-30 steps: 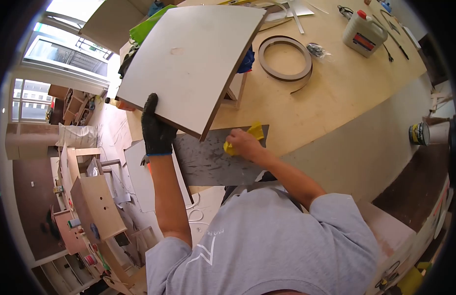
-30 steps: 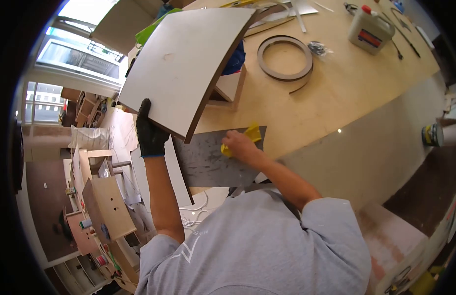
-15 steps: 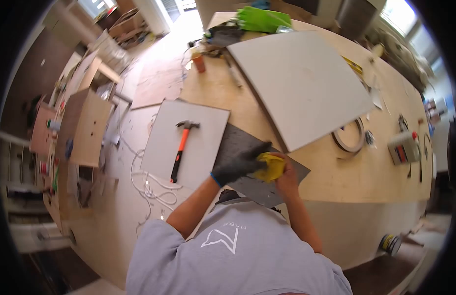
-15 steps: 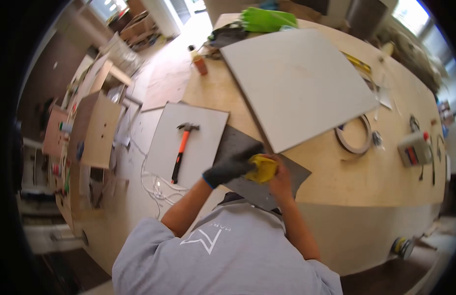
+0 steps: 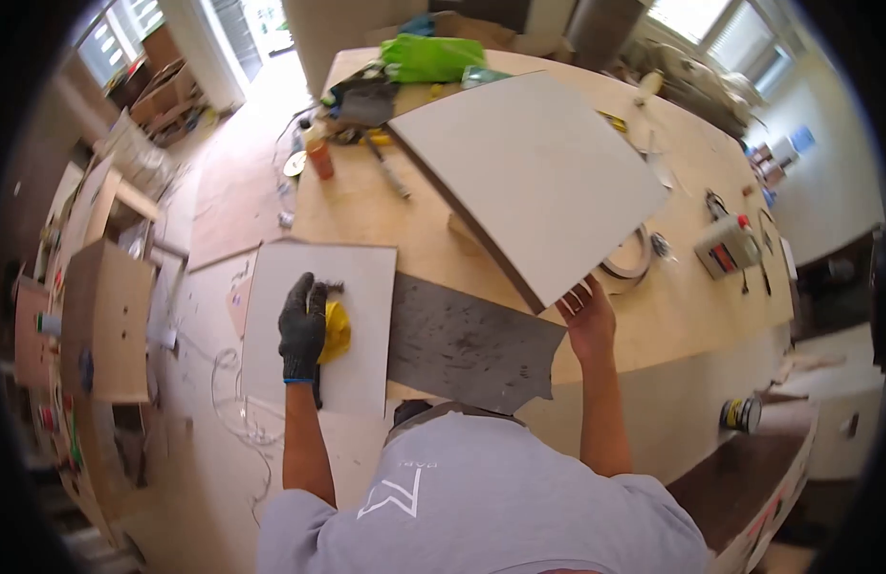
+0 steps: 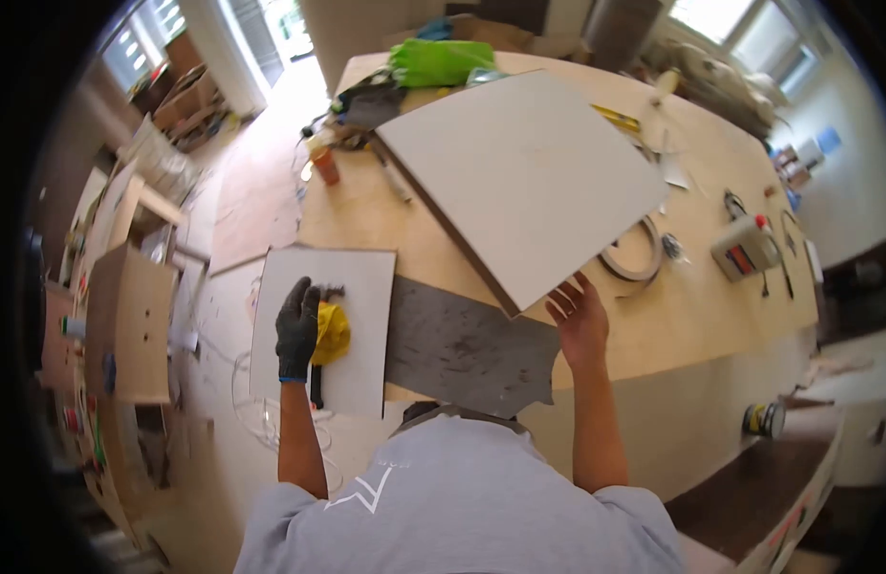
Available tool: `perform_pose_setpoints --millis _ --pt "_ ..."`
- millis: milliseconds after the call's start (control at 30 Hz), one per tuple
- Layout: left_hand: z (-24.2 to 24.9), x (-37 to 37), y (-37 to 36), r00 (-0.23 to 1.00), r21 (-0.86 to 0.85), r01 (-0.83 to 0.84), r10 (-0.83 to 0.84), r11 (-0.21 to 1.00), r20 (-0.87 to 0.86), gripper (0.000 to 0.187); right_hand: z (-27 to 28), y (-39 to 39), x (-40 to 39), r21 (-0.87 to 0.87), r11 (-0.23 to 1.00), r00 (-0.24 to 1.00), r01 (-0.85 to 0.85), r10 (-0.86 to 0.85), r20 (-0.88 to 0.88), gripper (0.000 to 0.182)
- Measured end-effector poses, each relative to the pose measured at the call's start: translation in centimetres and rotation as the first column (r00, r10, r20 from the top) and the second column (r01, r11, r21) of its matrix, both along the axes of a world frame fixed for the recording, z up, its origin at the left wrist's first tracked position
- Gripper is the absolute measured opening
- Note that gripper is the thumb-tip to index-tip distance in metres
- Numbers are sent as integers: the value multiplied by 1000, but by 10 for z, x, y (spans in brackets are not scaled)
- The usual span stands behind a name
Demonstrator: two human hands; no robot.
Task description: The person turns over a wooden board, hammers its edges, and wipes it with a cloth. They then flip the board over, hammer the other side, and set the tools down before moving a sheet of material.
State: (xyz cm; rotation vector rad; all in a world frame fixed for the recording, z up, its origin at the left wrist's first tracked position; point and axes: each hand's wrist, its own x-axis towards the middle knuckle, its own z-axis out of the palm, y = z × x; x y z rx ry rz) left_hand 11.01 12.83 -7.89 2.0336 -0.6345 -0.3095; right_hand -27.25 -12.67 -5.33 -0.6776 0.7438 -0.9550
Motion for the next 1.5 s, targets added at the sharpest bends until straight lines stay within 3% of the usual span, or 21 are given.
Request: perform_pose_setpoints --millis 33,133,200,300,467,533,633,767,800,867,933,1000,1067,1133,1200,1233,1267,1333,1367,1467,1500 --pt "7 -3 -22 964 -134 58 -90 989 -250 41 12 5 8 -64 998 984 7 -18 -175 44" --pt "-3 -13 -115 909 -293 385 -414 875 -42 44 -1 -1 27 -360 933 874 12 -185 -450 47" --pt "-8 -34 -190 868 -362 475 -494 803 44 48 -75 -47 28 -702 712 864 -27 -337 -375 52" --pt "-44 -4 -282 645 290 660 -721 693 256 49 -72 -53 27 -560 788 704 -254 -246 -666 55" --pt "-72 11 -325 489 423 614 -742 666 459 47 -81 36 7 -335 671 228 -661 -247 -942 63" --pt "-79 13 -328 454 443 601 -740 665 496 46 -96 88 -1 -337 459 141 -822 -410 -901 67" --pt "-87 15 -320 406 463 583 -733 667 545 44 -104 126 -7 -342 328 213 -880 -371 -904 67" --pt "-79 26 -271 376 441 621 -740 648 557 43 -97 121 -10 -360 505 213 -785 -326 -921 64" --pt "-68 26 -251 610 494 520 -708 697 356 44 -97 109 -14 -381 569 192 -729 -364 -911 63" --pt "-23 5 -176 874 -53 334 -289 941 390 49 -125 88 -37 -464 676 254 -572 -392 -884 59" --pt "-22 27 -96 864 -32 25 -5 999 504 53 -121 75 -59 -569 567 235 -596 -554 -799 54" --pt "-52 73 -6 768 46 -260 178 964 616 57 -120 82 -74 -462 803 318 -377 -356 -879 49" --pt "-57 101 76 785 224 -455 270 862 557 63 -151 103 -105 -362 910 263 -204 -305 -915 46" --pt "-71 126 136 888 494 -441 285 749 360 73 -166 139 -123 -86 994 450 68 -107 -886 46" --pt "-69 140 163 977 504 -134 198 853 -76 86 -172 169 -129 484 872 874 74 177 -453 45" --pt "-52 139 166 960 441 36 91 897 -264 88 -172 187 -127 694 720 977 -32 169 -130 44" --pt "-48 142 165 897 345 205 -35 916 -440 90 -166 203 -106 682 727 984 -80 165 -60 41" --pt "-143 190 189 872 313 140 33 939 -489 74 -156 231 -55 642 750 986 -158 158 58 36" --pt "-103 170 171 662 169 161 21 972 -749 63 -158 240 -38 638 761 993 -121 80 92 33" --pt "-105 169 166 576 98 159 -12 982 -817 62 -176 245 5 593 804 993 36 -95 68 27" --pt "-110 171 166 644 138 163 1 977 -765 62 -183 243 14 571 812 989 120 -146 -2 24"
